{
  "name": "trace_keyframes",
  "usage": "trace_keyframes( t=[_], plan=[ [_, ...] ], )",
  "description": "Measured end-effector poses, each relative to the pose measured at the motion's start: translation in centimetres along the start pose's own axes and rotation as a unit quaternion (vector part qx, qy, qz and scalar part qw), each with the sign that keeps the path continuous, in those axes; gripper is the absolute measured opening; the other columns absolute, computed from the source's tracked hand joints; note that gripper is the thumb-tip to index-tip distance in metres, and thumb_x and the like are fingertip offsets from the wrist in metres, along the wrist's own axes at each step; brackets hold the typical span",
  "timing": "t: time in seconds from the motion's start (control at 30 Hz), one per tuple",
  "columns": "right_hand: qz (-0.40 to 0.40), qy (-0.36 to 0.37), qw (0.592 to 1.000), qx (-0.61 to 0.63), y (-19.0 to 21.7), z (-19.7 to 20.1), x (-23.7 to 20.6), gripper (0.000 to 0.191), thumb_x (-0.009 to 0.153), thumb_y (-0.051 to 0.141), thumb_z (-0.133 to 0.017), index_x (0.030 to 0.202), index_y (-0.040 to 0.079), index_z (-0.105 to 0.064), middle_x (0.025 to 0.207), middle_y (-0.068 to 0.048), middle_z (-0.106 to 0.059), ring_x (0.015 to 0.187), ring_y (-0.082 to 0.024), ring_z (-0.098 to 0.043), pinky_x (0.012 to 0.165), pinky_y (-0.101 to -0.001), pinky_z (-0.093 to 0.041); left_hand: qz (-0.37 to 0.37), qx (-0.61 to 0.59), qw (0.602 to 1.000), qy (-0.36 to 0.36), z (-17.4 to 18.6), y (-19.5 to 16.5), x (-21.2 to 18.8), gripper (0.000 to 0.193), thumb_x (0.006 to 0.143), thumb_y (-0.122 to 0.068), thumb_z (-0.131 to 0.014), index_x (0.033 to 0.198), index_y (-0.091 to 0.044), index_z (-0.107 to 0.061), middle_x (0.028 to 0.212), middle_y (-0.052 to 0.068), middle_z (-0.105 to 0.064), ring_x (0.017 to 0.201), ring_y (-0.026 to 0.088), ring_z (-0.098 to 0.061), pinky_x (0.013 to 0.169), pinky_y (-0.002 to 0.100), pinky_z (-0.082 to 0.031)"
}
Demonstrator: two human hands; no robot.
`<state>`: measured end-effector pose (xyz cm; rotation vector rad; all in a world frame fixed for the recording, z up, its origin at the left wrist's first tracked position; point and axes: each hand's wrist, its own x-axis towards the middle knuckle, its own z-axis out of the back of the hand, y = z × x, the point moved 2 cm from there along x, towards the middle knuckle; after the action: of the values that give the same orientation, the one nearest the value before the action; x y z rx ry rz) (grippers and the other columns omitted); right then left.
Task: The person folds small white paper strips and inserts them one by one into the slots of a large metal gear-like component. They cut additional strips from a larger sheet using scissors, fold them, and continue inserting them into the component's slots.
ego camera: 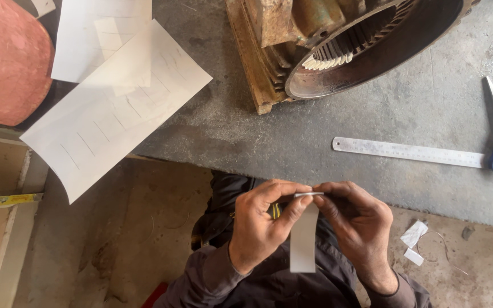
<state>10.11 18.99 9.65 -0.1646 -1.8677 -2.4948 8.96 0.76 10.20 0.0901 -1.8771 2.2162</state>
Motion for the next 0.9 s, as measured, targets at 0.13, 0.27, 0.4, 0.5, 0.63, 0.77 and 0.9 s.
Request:
trace_keyframes(
  t=[0.13, 0.27, 0.4, 0.5, 0.63, 0.77, 0.9],
  plan=[
    [0.0, -0.002, 1.0, -0.009, -0.02, -0.03, -0.09, 0.016, 0.09, 0.006, -0.077, 0.105, 0.001, -0.075, 0.094, -0.008, -0.078, 0.083, -0.012, -0.076, 0.069, -0.0242, -0.063, -0.01, 0.0, 1.0, -0.005, -0.09, -0.16, -0.03, 0.013, 0.1, -0.019, -0.075, 0.108, -0.008, -0.074, 0.102, 0.006, -0.079, 0.088, 0.013, -0.078, 0.072, 0.024, -0.064],
    [0.009, -0.002, 1.0, -0.012, -0.14, -0.02, -0.11, 0.017, 0.089, 0.007, -0.077, 0.106, 0.002, -0.075, 0.092, -0.008, -0.078, 0.081, -0.011, -0.077, 0.066, -0.0231, -0.064, -0.025, 0.018, 1.0, -0.004, -0.14, -0.27, -0.1, 0.013, 0.1, -0.017, -0.073, 0.109, -0.007, -0.073, 0.103, 0.006, -0.078, 0.089, 0.013, -0.077, 0.072, 0.024, -0.063],
    [0.01, -0.003, 1.0, -0.005, -0.14, -0.03, -0.2, 0.017, 0.09, 0.007, -0.076, 0.106, 0.001, -0.075, 0.092, -0.008, -0.078, 0.08, -0.011, -0.076, 0.065, -0.0228, -0.063, -0.032, 0.033, 0.999, -0.002, -0.24, -0.35, -0.12, 0.013, 0.101, -0.017, -0.072, 0.11, -0.006, -0.071, 0.104, 0.006, -0.077, 0.091, 0.014, -0.078, 0.073, 0.024, -0.064],
    [0.005, -0.006, 1.0, -0.002, -0.02, -0.08, -0.29, 0.017, 0.091, 0.007, -0.076, 0.106, 0.001, -0.075, 0.092, -0.008, -0.078, 0.08, -0.011, -0.075, 0.065, -0.0228, -0.063, -0.038, 0.04, 0.998, -0.008, -0.34, -0.44, -0.1, 0.013, 0.102, -0.017, -0.071, 0.109, -0.006, -0.07, 0.104, 0.007, -0.077, 0.092, 0.015, -0.078, 0.074, 0.025, -0.064],
    [0.006, -0.01, 1.0, -0.006, 0.13, -0.05, -0.3, 0.016, 0.091, 0.007, -0.076, 0.106, 0.001, -0.075, 0.091, -0.008, -0.078, 0.079, -0.011, -0.075, 0.065, -0.0226, -0.062, -0.046, 0.04, 0.998, -0.007, -0.49, -0.44, -0.12, 0.012, 0.103, -0.016, -0.07, 0.11, -0.006, -0.07, 0.104, 0.007, -0.077, 0.093, 0.016, -0.078, 0.074, 0.025, -0.064],
    [0.022, -0.011, 1.0, -0.006, 0.15, 0.01, -0.31, 0.015, 0.092, 0.007, -0.076, 0.106, 0.001, -0.075, 0.091, -0.007, -0.078, 0.079, -0.01, -0.075, 0.065, -0.0222, -0.062, -0.05, 0.037, 0.998, -0.005, -0.51, -0.22, -0.19, 0.012, 0.103, -0.016, -0.07, 0.11, -0.006, -0.07, 0.104, 0.008, -0.077, 0.093, 0.016, -0.078, 0.074, 0.025, -0.065],
    [0.017, -0.013, 1.0, -0.005, 0.05, -0.03, -0.36, 0.014, 0.092, 0.007, -0.076, 0.105, 0.001, -0.075, 0.089, -0.007, -0.077, 0.075, -0.009, -0.073, 0.062, -0.0214, -0.059, -0.049, 0.034, 0.998, -0.004, -0.67, -0.14, -0.16, 0.012, 0.103, -0.016, -0.07, 0.108, -0.005, -0.069, 0.102, 0.007, -0.076, 0.09, 0.015, -0.078, 0.072, 0.024, -0.064]
  ],
)
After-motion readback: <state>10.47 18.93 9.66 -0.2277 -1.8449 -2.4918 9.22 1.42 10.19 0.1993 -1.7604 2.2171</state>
